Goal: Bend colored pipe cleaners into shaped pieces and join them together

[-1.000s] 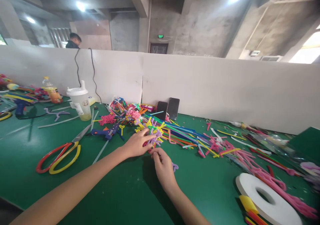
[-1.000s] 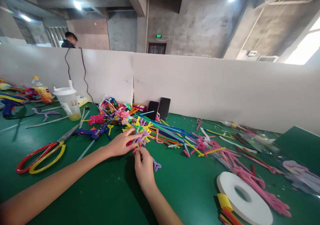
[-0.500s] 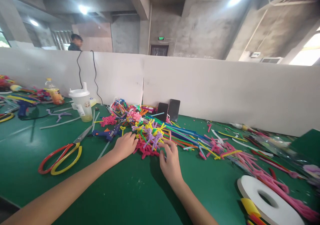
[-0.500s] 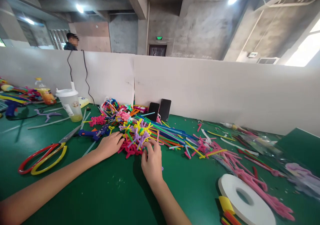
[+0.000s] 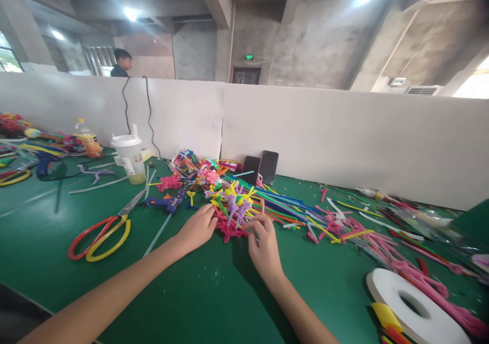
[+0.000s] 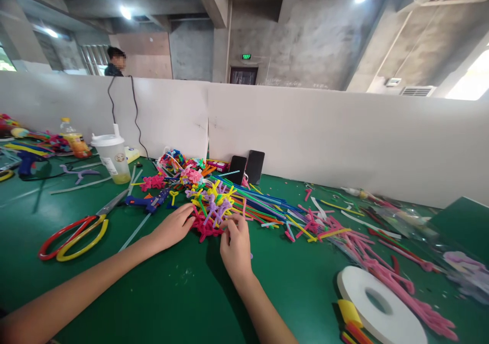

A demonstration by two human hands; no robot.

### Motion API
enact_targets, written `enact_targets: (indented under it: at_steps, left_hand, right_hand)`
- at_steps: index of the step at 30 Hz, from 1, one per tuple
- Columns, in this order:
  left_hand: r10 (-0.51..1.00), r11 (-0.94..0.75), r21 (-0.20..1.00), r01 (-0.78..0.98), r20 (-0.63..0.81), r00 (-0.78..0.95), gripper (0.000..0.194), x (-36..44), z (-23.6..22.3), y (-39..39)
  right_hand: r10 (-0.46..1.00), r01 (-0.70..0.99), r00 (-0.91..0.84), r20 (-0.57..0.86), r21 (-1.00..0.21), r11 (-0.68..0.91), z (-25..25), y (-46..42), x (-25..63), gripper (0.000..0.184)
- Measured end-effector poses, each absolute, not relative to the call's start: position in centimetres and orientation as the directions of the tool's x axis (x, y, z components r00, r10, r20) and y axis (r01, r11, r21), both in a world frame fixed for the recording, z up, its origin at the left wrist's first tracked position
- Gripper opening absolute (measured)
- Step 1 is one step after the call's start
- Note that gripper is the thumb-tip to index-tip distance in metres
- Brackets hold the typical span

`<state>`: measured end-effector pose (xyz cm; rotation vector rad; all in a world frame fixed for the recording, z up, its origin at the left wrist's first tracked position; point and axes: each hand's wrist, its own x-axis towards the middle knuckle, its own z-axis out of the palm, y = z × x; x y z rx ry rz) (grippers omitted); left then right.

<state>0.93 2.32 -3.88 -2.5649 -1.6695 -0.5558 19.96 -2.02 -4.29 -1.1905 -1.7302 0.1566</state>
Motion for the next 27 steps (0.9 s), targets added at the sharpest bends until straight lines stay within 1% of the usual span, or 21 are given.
enact_targets:
  at_steps: [3, 6, 8, 10, 14, 17, 20, 24, 26, 27]
  left_hand:
    - [0.886, -0.368, 0.159, 0.916, 0.359, 0.294, 0.044, 0.3, -3.8, 3.1]
    - [0.898, -0.332, 0.165, 0.929, 0.357, 0.257, 0.05, -0.2, -4.5, 3.7]
    - [0.894, -0.361, 0.171, 0.917, 0.342, 0.288, 0.05, 0.0, -4.9, 3.6]
    - [0.879, -0.417, 0.183, 0.89, 0.33, 0.344, 0.045, 0.7, -5.0, 3.2]
    - [0.833, -0.529, 0.228, 0.817, 0.32, 0.451, 0.034, 2.7, -3.8, 2.2]
    - [0.805, -0.579, 0.255, 0.774, 0.331, 0.492, 0.029, 3.5, -2.8, 2.0]
    - [0.815, -0.554, 0.261, 0.791, 0.365, 0.45, 0.03, 3.1, -2.5, 2.4]
    - [0.841, -0.503, 0.243, 0.83, 0.361, 0.404, 0.039, 1.6, -3.3, 3.1]
    - [0.847, -0.494, 0.234, 0.838, 0.349, 0.402, 0.04, 1.1, -3.5, 3.2]
    - [0.847, -0.491, 0.229, 0.84, 0.35, 0.4, 0.038, 0.9, -3.5, 3.1]
  right_hand:
    - [0.769, 0.63, -0.028, 0.638, -0.586, 0.51, -4.2, -2.1, 20.0, 0.023]
    - [0.773, 0.629, -0.025, 0.634, -0.591, 0.506, -4.2, -2.1, 20.0, 0.023]
    - [0.78, 0.626, -0.025, 0.625, -0.599, 0.5, -4.2, -2.1, 20.0, 0.022]
    - [0.787, 0.624, -0.021, 0.616, -0.607, 0.492, -4.2, -2.1, 20.0, 0.022]
    - [0.796, 0.626, -0.024, 0.604, -0.612, 0.483, -4.0, -2.2, 20.0, 0.023]
    - [0.796, 0.65, -0.032, 0.605, -0.592, 0.476, -4.0, -2.2, 20.0, 0.023]
    - [0.78, 0.699, -0.101, 0.618, -0.513, 0.498, -4.0, -2.3, 19.8, 0.025]
    - [0.778, 0.796, -0.276, 0.565, -0.32, 0.514, -4.6, -2.3, 19.6, 0.039]
    - [0.791, 0.837, -0.272, 0.548, -0.27, 0.475, -4.9, -2.0, 20.0, 0.035]
    - [0.794, 0.85, -0.248, 0.555, -0.269, 0.453, -5.0, -1.8, 20.3, 0.033]
